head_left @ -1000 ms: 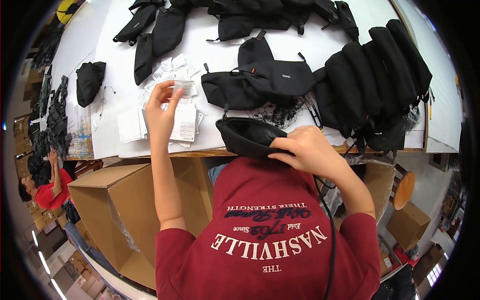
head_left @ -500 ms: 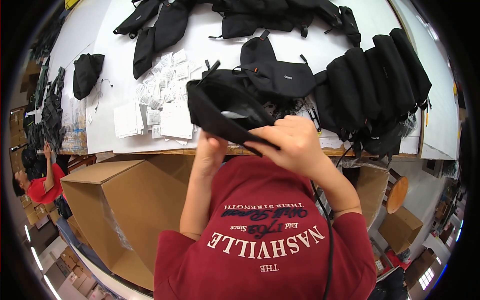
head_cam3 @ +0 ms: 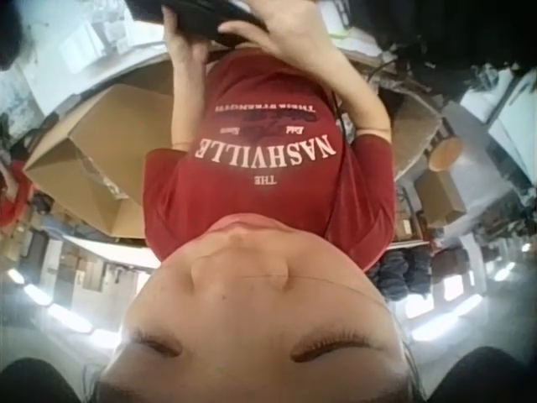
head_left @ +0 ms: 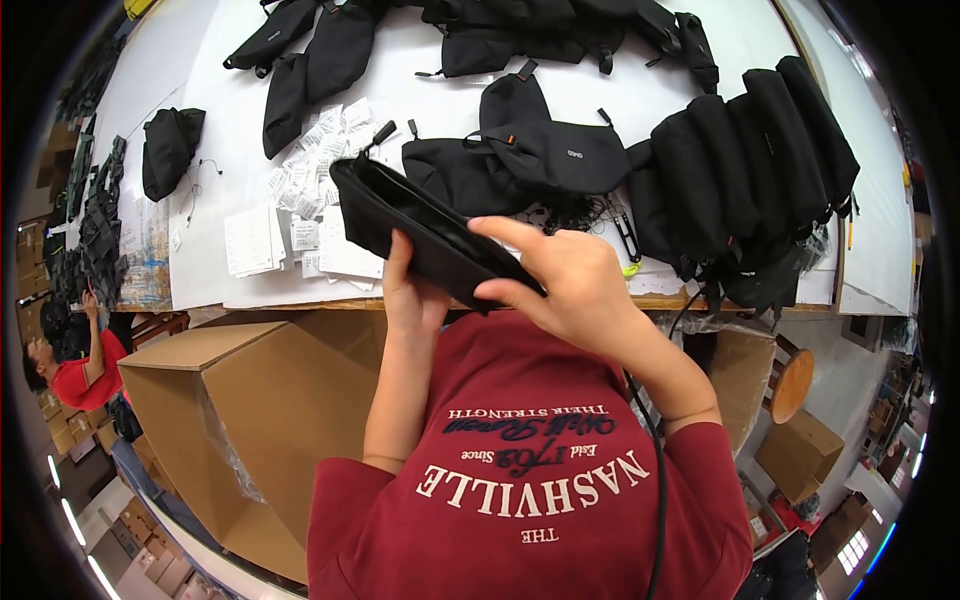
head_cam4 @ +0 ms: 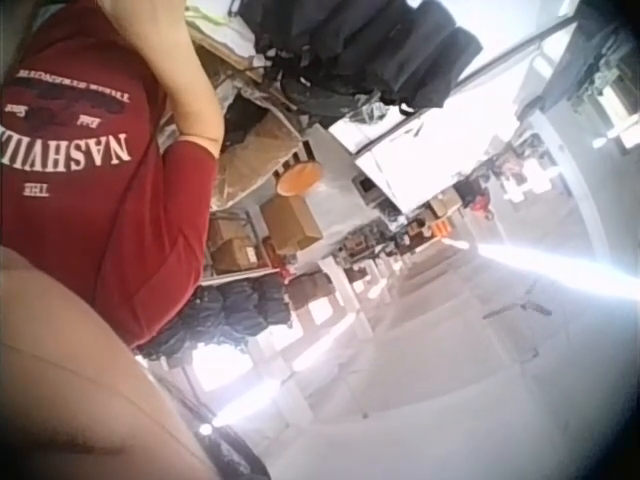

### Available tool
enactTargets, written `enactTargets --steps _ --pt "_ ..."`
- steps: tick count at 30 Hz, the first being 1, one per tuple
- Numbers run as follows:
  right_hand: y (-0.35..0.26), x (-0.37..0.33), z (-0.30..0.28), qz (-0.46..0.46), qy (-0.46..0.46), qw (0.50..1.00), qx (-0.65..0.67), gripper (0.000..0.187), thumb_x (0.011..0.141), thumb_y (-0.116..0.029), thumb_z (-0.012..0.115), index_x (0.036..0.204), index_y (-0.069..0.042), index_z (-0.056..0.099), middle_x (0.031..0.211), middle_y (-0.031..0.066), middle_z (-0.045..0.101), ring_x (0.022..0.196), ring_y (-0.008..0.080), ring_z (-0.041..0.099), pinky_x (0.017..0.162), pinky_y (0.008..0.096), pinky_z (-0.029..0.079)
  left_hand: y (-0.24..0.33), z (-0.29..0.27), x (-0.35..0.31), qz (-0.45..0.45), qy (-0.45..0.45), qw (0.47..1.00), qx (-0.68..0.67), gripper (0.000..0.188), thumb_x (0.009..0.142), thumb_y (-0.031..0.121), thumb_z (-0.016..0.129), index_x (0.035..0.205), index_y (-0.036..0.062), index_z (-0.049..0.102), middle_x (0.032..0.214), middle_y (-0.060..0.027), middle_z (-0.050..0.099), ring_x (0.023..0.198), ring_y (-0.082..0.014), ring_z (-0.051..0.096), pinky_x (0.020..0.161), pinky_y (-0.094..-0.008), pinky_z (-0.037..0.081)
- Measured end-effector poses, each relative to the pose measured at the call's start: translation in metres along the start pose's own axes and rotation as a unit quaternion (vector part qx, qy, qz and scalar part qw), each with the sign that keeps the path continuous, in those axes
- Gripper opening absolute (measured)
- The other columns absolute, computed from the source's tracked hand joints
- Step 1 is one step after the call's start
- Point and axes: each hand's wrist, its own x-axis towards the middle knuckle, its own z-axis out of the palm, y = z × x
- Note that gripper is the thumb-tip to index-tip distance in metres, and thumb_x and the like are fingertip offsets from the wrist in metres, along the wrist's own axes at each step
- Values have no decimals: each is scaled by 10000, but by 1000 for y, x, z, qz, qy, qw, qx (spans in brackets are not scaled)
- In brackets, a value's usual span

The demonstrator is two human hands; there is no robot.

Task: Inspecting and organizing black eyewear cases by adding small component parts and checking tags.

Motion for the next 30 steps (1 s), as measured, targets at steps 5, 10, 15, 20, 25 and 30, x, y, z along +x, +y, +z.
enactTargets --steps 5,10,15,20,25,30 --pt "-2 -15 14 116 55 990 63 132 927 -125 534 1045 -82 574 524 74 491 480 266 536 470 374 400 11 10 6 36 24 999 -24 439 894 364 628 1198 57 554 1133 -82 620 1031 -219 595 933 -371 473" --pt "1 -23 15 131 22 986 98 120 907 -155 571 988 -69 589 598 86 533 537 262 557 503 352 426 15 9 9 54 3 998 -9 385 927 323 578 1200 53 561 1108 -84 638 990 -224 620 896 -370 502" --pt "10 -1 -9 100 124 981 112 267 803 -123 697 1046 -52 613 1064 92 597 634 141 590 528 253 448 15 37 0 10 -21 993 113 420 819 58 655 1216 -11 537 1075 -134 640 921 -214 655 799 -321 554" --pt "15 9 -16 83 116 989 35 200 785 -127 717 952 -52 638 863 49 670 578 113 607 470 228 423 9 53 -9 -52 -75 977 193 330 789 39 691 1095 -47 604 958 -109 679 837 -163 664 750 -269 546" --pt "20 2 -15 31 116 985 -125 143 761 -136 716 839 -68 619 650 12 566 477 163 516 460 278 390 3 49 -8 -102 -42 978 177 300 810 55 673 1087 -36 603 942 -114 677 792 -158 666 723 -262 547" --pt "21 -3 -20 -3 69 989 -129 120 779 -129 689 805 -74 586 616 25 503 502 190 512 472 303 392 -2 38 -7 -166 -22 976 141 361 810 97 681 1132 -28 578 976 -99 669 839 -159 660 763 -265 536"
